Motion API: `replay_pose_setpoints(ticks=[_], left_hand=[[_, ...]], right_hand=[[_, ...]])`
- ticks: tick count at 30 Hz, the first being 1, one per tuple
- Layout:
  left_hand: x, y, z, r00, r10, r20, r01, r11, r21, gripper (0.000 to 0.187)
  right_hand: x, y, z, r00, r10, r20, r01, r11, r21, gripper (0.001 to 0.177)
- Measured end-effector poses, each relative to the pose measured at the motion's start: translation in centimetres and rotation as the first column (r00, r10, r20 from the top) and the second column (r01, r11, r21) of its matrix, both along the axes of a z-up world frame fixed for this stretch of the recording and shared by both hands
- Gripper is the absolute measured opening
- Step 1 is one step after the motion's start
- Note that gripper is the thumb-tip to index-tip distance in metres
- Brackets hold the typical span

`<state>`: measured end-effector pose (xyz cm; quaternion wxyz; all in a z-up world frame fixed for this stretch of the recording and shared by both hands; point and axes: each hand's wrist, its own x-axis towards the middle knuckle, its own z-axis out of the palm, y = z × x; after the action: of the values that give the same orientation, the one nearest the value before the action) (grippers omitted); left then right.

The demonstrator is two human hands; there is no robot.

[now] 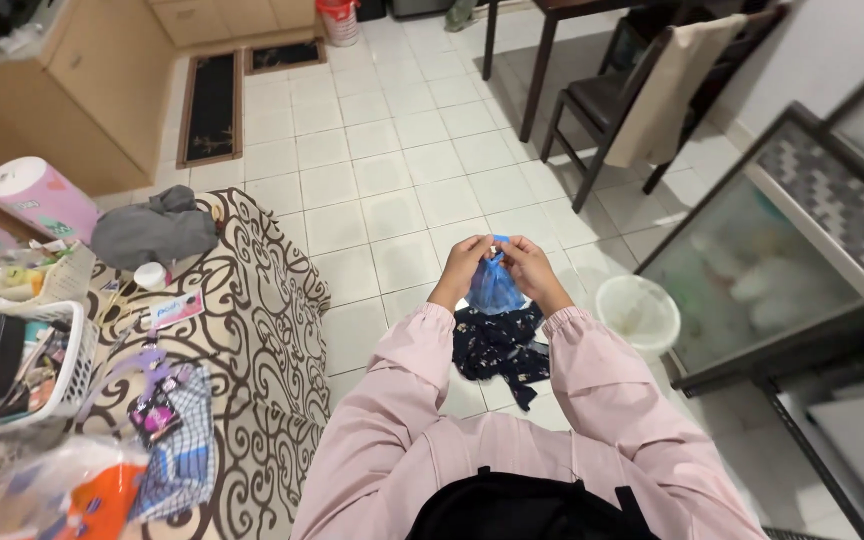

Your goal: The recorder carries a small plastic bag through a house and outdoors to dispose of it in a trash bin.

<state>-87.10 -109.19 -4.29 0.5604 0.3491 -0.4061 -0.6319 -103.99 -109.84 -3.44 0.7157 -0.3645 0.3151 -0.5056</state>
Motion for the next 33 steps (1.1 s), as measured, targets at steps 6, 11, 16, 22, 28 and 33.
replay_pose_setpoints(ticks=[6,11,16,22,28,33], left_hand=[[2.6,-10.8,-3.3,0.995,0.089,-0.039,-0.086,0.994,0.067,0.023],[5.5,-19.9,-3.4,0.980,0.188,-0.059,-0.184,0.981,0.070,0.023],[9.4,-29.5,-1.4,0.946,0.309,-0.094,-0.311,0.950,-0.008,0.024],[15.2,-36.5,-1.1,0.877,0.470,-0.101,-0.470,0.882,0.025,0.023],[24.3,-41.1,-2.7,0.831,0.552,-0.067,-0.553,0.833,0.000,0.026],[33.3,-43.9,-0.6,0.825,0.563,-0.059,-0.564,0.826,0.002,0.025]], right_hand=[[2.6,-12.2,-2.5,0.994,0.112,-0.013,-0.111,0.992,0.051,0.005],[5.8,-22.9,-2.3,0.969,0.248,-0.018,-0.247,0.968,0.054,0.006],[10.4,-35.6,-1.2,0.934,0.355,-0.037,-0.353,0.934,0.049,0.005],[17.6,-45.1,-0.3,0.863,0.503,-0.039,-0.501,0.864,0.043,0.005],[27.6,-50.4,-0.7,0.832,0.552,-0.065,-0.547,0.834,0.079,0.009],[37.6,-55.8,-2.4,0.801,0.592,-0.088,-0.593,0.805,0.020,0.008]])
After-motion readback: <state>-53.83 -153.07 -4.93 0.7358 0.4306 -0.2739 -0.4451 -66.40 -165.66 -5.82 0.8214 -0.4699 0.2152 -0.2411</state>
